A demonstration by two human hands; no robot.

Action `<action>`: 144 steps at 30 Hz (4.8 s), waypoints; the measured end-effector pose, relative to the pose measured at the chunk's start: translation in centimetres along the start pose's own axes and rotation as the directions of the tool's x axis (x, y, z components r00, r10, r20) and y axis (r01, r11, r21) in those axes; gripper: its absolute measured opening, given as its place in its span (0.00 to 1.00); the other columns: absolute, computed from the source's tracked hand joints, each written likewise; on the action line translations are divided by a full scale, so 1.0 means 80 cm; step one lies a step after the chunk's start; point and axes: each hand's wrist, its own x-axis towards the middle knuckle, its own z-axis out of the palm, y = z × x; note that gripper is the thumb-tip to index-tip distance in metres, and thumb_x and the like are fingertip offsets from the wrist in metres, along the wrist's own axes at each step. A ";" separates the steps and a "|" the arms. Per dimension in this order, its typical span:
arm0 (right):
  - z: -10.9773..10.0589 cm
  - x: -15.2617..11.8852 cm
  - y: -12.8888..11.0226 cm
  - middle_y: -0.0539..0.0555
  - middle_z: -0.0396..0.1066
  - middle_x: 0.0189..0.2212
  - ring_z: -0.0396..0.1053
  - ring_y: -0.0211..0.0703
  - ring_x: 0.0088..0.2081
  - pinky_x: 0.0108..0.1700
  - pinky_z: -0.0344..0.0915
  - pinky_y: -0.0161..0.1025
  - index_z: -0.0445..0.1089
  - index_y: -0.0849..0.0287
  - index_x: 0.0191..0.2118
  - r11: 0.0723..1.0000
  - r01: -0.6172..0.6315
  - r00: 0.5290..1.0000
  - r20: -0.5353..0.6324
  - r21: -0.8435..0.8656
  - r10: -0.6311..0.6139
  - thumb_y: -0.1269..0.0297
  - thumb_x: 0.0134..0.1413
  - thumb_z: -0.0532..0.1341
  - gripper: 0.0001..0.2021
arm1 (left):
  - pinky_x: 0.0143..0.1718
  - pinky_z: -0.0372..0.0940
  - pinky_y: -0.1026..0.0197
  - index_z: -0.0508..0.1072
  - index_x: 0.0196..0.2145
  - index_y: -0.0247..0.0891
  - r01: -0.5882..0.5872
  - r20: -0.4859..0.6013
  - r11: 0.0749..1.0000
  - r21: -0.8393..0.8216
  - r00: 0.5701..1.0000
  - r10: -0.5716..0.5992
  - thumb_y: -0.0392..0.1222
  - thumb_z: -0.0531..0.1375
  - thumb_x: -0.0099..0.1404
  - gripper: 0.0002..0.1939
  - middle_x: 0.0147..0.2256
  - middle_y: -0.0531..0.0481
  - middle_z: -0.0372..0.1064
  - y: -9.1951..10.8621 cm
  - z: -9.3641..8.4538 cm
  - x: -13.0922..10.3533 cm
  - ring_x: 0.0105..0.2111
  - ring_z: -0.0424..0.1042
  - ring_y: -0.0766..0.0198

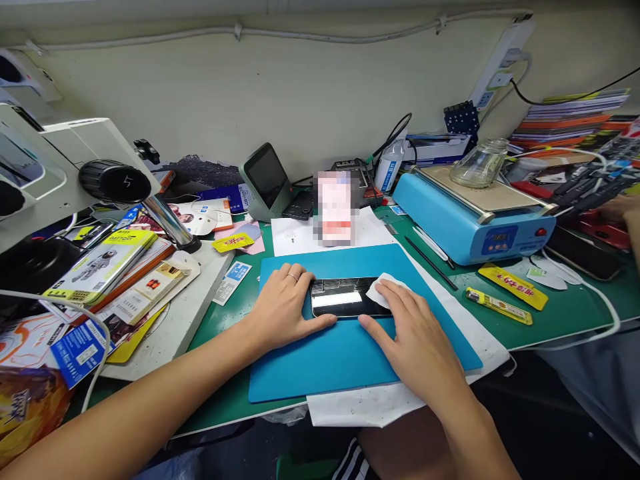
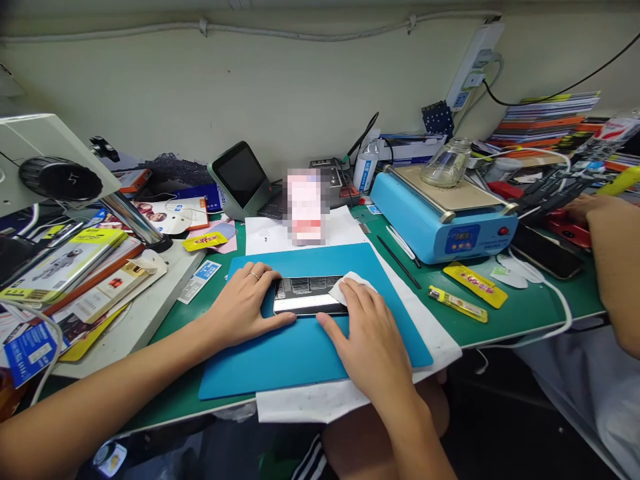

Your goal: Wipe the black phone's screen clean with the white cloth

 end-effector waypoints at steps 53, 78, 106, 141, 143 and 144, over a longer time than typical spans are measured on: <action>0.000 0.048 -0.065 0.61 0.54 0.71 0.49 0.53 0.72 0.71 0.48 0.60 0.55 0.61 0.71 0.921 0.380 0.877 0.283 0.087 -0.388 0.45 0.69 0.48 0.34 | 0.44 0.63 0.47 0.71 0.46 0.36 -0.023 -0.014 1.000 -0.008 1.000 0.022 0.73 0.53 0.65 0.34 0.43 0.39 0.69 -0.008 0.001 -0.001 0.43 0.66 0.47; -0.052 0.037 0.067 0.58 0.77 0.51 0.75 0.56 0.53 0.53 0.72 0.50 0.77 0.55 0.49 0.986 0.162 0.967 -0.202 0.029 -0.152 0.53 0.67 0.54 0.18 | 0.46 0.63 0.48 0.71 0.45 0.35 -0.012 0.010 1.000 -0.026 1.000 0.012 0.76 0.53 0.62 0.38 0.45 0.40 0.68 -0.006 -0.006 0.001 0.43 0.66 0.48; 0.017 0.095 -0.064 0.60 0.73 0.46 0.68 0.55 0.46 0.48 0.66 0.53 0.68 0.59 0.49 0.844 0.487 0.841 0.142 0.226 -0.523 0.39 0.62 0.57 0.26 | 0.45 0.64 0.46 0.70 0.47 0.33 0.013 -0.009 0.998 -0.068 1.000 -0.014 0.66 0.59 0.64 0.31 0.43 0.39 0.68 -0.006 0.003 0.000 0.43 0.66 0.47; 0.021 0.090 -0.075 0.62 0.71 0.46 0.66 0.54 0.46 0.49 0.63 0.51 0.67 0.59 0.46 0.853 0.474 0.856 0.111 0.220 -0.504 0.28 0.60 0.43 0.37 | 0.45 0.63 0.47 0.69 0.49 0.34 0.035 0.038 0.995 -0.095 0.999 -0.031 0.62 0.61 0.62 0.29 0.44 0.40 0.68 -0.004 -0.001 0.000 0.44 0.65 0.48; 0.020 0.090 -0.075 0.62 0.71 0.46 0.66 0.54 0.47 0.50 0.63 0.51 0.67 0.59 0.47 0.850 0.470 0.856 0.112 0.239 -0.505 0.28 0.60 0.42 0.37 | 0.45 0.63 0.47 0.69 0.49 0.34 0.036 0.039 0.994 -0.099 0.999 -0.033 0.62 0.61 0.62 0.29 0.44 0.40 0.68 -0.004 -0.001 0.000 0.44 0.65 0.48; 0.019 0.090 -0.075 0.62 0.71 0.47 0.66 0.54 0.47 0.50 0.63 0.52 0.67 0.59 0.47 0.847 0.469 0.855 0.112 0.249 -0.506 0.28 0.60 0.42 0.38 | 0.45 0.63 0.47 0.69 0.48 0.34 0.038 0.037 0.994 -0.099 0.999 -0.034 0.62 0.61 0.62 0.28 0.44 0.41 0.68 -0.004 -0.001 0.000 0.44 0.66 0.47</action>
